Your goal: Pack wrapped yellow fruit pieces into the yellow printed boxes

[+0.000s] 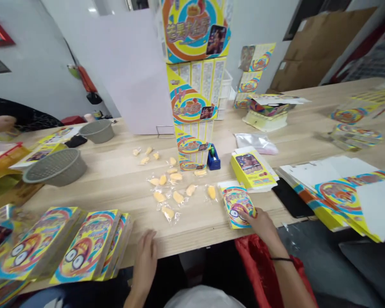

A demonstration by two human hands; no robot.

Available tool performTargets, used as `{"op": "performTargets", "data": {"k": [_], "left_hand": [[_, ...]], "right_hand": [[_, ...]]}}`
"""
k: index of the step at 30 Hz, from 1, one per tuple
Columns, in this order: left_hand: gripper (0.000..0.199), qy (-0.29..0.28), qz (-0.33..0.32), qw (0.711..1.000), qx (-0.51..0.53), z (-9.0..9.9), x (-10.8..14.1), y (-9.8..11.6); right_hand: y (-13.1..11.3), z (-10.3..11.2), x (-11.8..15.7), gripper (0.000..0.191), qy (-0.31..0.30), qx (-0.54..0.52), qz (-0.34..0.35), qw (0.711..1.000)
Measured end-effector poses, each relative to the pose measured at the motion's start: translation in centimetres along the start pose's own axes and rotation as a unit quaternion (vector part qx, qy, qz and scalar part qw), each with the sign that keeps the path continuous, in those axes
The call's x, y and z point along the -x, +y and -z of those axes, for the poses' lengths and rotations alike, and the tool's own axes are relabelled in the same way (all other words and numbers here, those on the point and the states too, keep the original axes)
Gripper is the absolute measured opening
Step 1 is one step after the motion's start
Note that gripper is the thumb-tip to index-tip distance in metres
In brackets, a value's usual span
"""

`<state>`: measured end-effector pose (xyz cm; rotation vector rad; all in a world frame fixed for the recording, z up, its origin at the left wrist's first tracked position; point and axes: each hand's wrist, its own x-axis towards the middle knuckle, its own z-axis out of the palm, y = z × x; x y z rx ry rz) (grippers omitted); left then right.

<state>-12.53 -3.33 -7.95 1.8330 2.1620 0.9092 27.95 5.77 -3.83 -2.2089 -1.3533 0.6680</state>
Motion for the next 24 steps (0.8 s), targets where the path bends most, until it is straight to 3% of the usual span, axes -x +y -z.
{"op": "performTargets", "data": {"k": [2,5,8,11,14,17,21,23,24], "left_hand": [[0.028,-0.053,-0.032,0.996,0.066,-1.6,-1.3,4.0],[0.027,-0.145,-0.113,0.971,0.155,-4.4,-3.9,12.2],[0.031,-0.164,-0.217,0.945,0.18,-6.1,-6.4,19.9],[0.033,-0.182,-0.24,0.941,0.155,-5.7,-7.4,24.2],[0.032,-0.236,-0.205,0.943,0.113,-4.0,-6.6,24.9],[0.036,-0.253,-0.199,0.941,0.109,-1.7,-4.7,23.3],[0.019,-0.142,-0.167,0.971,0.097,0.5,-2.7,18.9],[0.028,-0.084,-0.12,0.988,0.056,0.7,-2.1,16.0],[0.03,-0.083,-0.1,0.991,0.033,0.5,-1.9,14.5]], "right_hand": [[0.2,0.0,-0.2,0.04,-0.042,-0.05,-0.008,0.998],[0.0,0.2,0.4,0.038,-0.117,-0.135,-0.004,0.984],[-0.2,-0.1,3.1,0.041,-0.162,-0.215,0.029,0.963],[-0.5,-1.3,7.4,0.05,-0.141,-0.292,0.061,0.944],[-1.0,-2.8,10.9,0.074,-0.078,-0.325,0.081,0.939],[-2.2,-4.1,12.2,0.063,-0.068,-0.314,0.138,0.937],[-4.2,-6.6,12.5,0.044,-0.136,-0.339,0.157,0.918],[-5.0,-8.2,12.4,0.044,-0.163,-0.334,0.15,0.916],[-5.4,-8.8,12.1,0.043,-0.175,-0.311,0.162,0.92]]}}
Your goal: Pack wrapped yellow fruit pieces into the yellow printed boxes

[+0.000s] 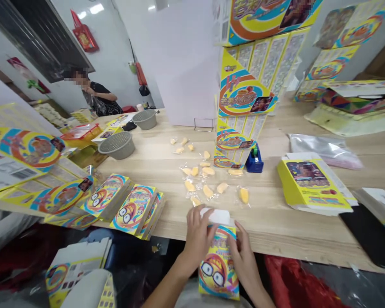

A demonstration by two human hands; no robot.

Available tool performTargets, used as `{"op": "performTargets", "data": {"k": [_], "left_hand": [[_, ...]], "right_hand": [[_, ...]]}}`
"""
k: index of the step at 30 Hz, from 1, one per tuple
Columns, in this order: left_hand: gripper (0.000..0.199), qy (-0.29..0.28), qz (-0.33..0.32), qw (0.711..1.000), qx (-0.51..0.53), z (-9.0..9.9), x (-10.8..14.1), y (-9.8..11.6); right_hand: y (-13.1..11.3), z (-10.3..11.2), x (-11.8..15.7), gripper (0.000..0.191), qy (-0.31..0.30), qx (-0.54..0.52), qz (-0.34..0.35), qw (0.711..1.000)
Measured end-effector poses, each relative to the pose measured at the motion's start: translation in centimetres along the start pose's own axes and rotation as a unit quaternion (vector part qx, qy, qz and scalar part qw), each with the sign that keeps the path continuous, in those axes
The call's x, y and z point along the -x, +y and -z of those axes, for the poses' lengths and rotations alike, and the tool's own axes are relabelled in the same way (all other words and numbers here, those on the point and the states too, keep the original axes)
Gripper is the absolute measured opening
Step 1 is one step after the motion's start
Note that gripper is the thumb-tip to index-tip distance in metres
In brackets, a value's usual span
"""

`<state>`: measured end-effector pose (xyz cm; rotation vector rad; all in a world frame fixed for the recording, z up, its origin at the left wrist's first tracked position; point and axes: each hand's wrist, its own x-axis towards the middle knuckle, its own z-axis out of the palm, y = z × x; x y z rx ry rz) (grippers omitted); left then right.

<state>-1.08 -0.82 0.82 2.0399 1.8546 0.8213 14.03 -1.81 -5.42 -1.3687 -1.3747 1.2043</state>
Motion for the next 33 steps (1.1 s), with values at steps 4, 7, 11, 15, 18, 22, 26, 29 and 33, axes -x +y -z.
{"op": "performTargets", "data": {"k": [4,7,11,15,18,22,26,29,33], "left_hand": [[0.022,-0.102,-0.002,0.995,-0.018,-0.5,-0.6,-4.2],[0.041,-0.133,-0.045,0.99,-0.003,-0.6,-4.4,-5.2],[0.061,-0.244,-0.045,0.968,0.028,-1.8,-10.8,-6.0],[0.043,-0.211,0.008,0.974,0.084,-3.3,-14.1,-7.5],[0.017,-0.143,0.054,0.975,0.159,-3.3,-14.6,-8.1],[0.032,-0.058,0.118,0.949,0.286,-1.7,-14.1,-7.2],[0.06,-0.055,0.172,0.845,0.504,0.9,-13.0,-4.5],[0.059,-0.089,0.18,0.717,0.668,2.8,-11.8,-2.3],[0.053,-0.097,0.157,0.693,0.697,4.1,-10.5,-0.6]], "right_hand": [[-0.2,0.4,-4.7,0.034,-0.003,0.204,0.095,0.974],[-1.5,1.6,-10.8,0.045,-0.027,0.362,0.203,0.909],[-2.7,0.9,-18.2,0.056,-0.189,0.409,0.283,0.847],[-2.7,0.0,-21.1,0.02,-0.201,0.386,0.284,0.854],[-2.5,0.9,-21.4,0.012,-0.145,0.352,0.25,0.89],[-3.5,1.7,-19.8,0.036,-0.047,0.274,0.185,0.943],[-7.0,0.4,-16.7,0.05,-0.017,0.123,0.143,0.982],[-10.0,-0.9,-14.6,0.033,-0.038,0.0,0.097,0.995],[-12.2,-1.7,-13.1,0.033,-0.115,-0.187,0.024,0.975]]}}
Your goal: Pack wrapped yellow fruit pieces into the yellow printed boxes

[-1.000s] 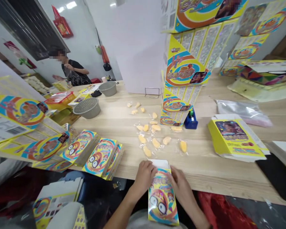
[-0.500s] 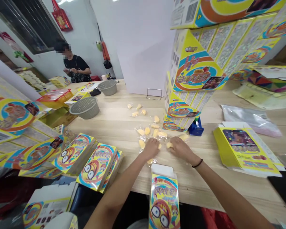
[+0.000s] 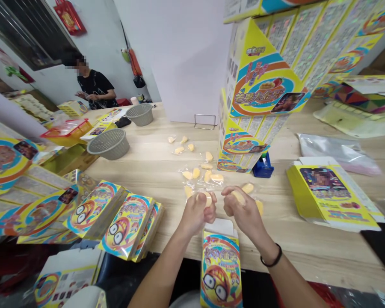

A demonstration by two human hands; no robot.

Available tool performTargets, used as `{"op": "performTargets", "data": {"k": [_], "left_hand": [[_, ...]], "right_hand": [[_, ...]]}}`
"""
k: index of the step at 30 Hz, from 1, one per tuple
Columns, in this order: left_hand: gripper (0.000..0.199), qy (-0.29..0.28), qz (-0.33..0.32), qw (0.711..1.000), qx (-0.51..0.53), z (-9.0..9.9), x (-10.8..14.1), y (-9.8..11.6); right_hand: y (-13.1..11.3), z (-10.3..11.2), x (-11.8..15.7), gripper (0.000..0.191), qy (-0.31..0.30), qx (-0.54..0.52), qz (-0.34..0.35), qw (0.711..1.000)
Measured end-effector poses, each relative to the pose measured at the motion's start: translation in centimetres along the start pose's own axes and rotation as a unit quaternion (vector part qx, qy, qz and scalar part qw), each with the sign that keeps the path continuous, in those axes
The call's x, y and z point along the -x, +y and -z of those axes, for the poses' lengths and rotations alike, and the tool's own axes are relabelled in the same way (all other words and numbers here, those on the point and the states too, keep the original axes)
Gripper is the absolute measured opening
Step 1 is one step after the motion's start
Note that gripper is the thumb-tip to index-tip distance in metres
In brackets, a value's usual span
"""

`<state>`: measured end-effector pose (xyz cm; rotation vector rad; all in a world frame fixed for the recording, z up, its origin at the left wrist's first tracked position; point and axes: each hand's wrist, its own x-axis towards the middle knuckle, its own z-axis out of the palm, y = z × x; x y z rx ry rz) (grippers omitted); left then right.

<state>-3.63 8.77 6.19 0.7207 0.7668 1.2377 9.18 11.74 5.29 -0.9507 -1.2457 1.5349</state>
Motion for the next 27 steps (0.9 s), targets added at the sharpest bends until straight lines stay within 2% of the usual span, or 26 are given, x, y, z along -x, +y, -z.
{"op": "performTargets", "data": {"k": [6,11,14,18,20,27], "left_hand": [[0.049,-0.001,-0.014,1.0,0.016,-0.6,0.8,0.2],[0.048,0.003,-0.02,0.999,0.032,-1.0,1.4,0.7],[0.049,-0.01,-0.004,0.997,0.081,-1.3,2.0,1.4],[0.072,-0.069,0.066,0.985,0.142,-1.6,2.7,2.7],[0.075,-0.073,0.077,0.984,0.146,-1.8,3.2,3.1],[0.049,-0.031,-0.025,0.994,0.103,-3.3,5.1,3.1]], "right_hand": [[-0.8,-0.6,1.2,0.041,-0.106,-0.174,-0.053,0.978],[-1.8,-0.8,2.3,0.044,-0.143,-0.249,-0.103,0.952],[-2.4,-0.9,2.8,0.042,-0.145,-0.278,-0.119,0.942],[-2.8,-0.6,3.2,0.042,-0.143,-0.299,-0.103,0.938],[-2.9,-0.3,3.5,0.038,-0.136,-0.307,-0.101,0.937],[-3.8,-0.2,4.7,0.04,-0.123,-0.313,-0.129,0.933]]}}
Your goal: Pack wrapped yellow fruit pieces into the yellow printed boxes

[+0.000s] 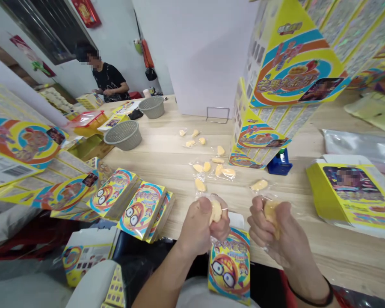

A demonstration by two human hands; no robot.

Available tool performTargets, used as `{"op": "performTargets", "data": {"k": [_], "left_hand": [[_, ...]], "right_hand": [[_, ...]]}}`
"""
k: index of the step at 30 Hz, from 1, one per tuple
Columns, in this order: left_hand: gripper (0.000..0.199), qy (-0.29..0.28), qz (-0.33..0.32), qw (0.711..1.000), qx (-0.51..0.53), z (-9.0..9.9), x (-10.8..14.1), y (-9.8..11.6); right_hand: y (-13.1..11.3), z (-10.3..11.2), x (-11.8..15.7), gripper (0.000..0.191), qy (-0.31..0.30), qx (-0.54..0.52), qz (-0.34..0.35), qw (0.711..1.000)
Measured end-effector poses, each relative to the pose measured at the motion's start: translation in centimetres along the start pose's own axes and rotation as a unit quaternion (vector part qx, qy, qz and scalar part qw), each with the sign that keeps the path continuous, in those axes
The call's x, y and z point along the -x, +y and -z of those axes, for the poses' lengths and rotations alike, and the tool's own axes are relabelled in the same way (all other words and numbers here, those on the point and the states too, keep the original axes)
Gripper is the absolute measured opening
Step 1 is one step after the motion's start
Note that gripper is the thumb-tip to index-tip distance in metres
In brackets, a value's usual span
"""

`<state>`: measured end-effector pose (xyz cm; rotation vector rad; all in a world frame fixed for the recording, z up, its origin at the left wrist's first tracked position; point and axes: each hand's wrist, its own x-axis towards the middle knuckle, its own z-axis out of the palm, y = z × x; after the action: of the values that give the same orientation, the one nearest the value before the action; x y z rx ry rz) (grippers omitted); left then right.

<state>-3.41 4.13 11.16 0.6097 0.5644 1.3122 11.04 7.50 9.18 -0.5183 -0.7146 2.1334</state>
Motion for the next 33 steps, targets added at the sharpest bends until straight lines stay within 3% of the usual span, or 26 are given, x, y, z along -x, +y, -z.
{"op": "performTargets", "data": {"k": [4,9,12,14,17,20,21,23,25,27,30,33], "left_hand": [[0.048,0.007,-0.005,0.999,0.034,-0.4,0.2,0.0],[0.058,0.006,0.048,0.995,0.089,-0.3,-0.1,0.9],[0.049,0.011,0.018,0.999,0.024,-0.3,-0.4,0.5],[0.046,0.038,-0.018,0.998,-0.047,-0.2,-0.7,-0.8],[0.048,0.013,-0.006,0.979,-0.204,0.5,-1.4,-3.6],[0.054,-0.057,0.032,0.907,-0.415,2.7,-2.1,-6.3],[0.055,-0.058,0.029,0.873,-0.483,3.8,-2.4,-7.0],[0.045,-0.028,0.012,0.8,-0.599,6.4,-3.2,-8.1],[0.035,-0.003,-0.018,0.741,-0.671,9.4,-4.0,-8.8],[0.032,0.011,-0.057,0.699,-0.713,12.3,-4.4,-8.9],[0.039,0.013,-0.082,0.633,-0.77,16.0,-4.3,-7.9],[0.054,-0.043,-0.036,0.55,-0.833,18.2,-3.9,-6.3]], "right_hand": [[0.1,0.1,0.1,0.04,0.01,0.014,0.003,1.0],[0.0,1.8,-0.3,0.033,0.025,0.042,0.033,0.998],[0.4,2.4,0.1,0.027,0.025,0.138,0.039,0.989],[0.8,2.5,0.7,0.027,0.02,0.252,0.032,0.967],[0.5,3.9,2.9,0.025,0.098,0.389,0.036,0.915],[-1.7,8.8,8.1,0.023,0.298,0.468,0.07,0.829],[-2.5,11.0,10.8,0.024,0.361,0.489,0.065,0.792],[-3.3,15.4,16.9,0.028,0.413,0.516,0.014,0.751],[-2.7,19.1,22.2,0.031,0.429,0.522,-0.056,0.735],[-0.9,21.8,25.2,0.032,0.431,0.504,-0.103,0.741],[2.2,24.2,25.4,0.031,0.439,0.475,-0.123,0.753],[3.1,24.0,23.5,0.032,0.461,0.462,-0.125,0.747]]}}
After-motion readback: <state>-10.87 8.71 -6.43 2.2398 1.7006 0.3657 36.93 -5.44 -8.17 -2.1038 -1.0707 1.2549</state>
